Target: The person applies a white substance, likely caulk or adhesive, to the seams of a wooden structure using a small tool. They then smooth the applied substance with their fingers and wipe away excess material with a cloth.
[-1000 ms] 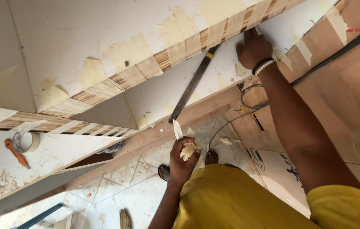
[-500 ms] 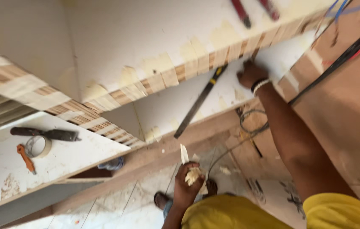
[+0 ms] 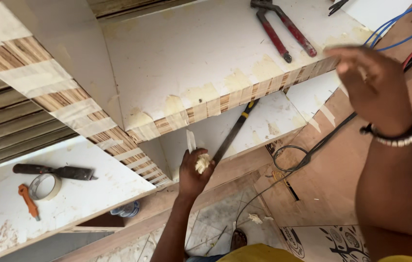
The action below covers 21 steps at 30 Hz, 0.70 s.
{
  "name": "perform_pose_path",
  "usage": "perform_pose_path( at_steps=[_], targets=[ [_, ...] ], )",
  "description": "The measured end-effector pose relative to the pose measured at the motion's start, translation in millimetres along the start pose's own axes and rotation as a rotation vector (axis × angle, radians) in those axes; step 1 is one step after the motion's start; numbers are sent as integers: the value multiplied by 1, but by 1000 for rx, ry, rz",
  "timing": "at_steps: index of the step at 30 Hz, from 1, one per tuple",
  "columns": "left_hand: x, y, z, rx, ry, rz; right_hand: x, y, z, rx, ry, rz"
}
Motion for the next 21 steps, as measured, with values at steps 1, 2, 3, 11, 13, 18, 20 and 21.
perform_pose_path(
  at_steps=[1, 2, 3, 11, 13, 18, 20, 21],
  targets=[
    [8, -4, -3, -24, 30, 22, 1, -5, 6, -50, 113, -95],
    [16, -7, -5, -49, 54, 44, 9, -6, 6, -25, 147, -65],
    [18, -6, -7, -58, 16, -25, 18, -5, 5, 3, 170, -32],
    [35, 1, -11, -127, -81, -3, 138, 35, -88, 394, -252, 545],
    [35, -1, -9, -78, -92, 8, 166, -2, -103, 375, -325, 679],
    [30, -2, -4, -77, -99, -33, 219, -120, -192, 413, 69, 859],
    [30, -3, -3, -91, -106, -40, 227, -147, -222, 537, 162, 785],
    [30, -3, -3, -95, -107, -38, 230, -157, -237, 589, 250, 742]
  ],
)
Point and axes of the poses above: each hand's wrist, its own y-axis away from the middle knuckle, its own z-axis out of the back of the hand, x = y × z, the point moved 6 cm from there along -y, towards the middle knuckle, and after that the axes turned 3 degrees about -z, right-handed, at the moved point
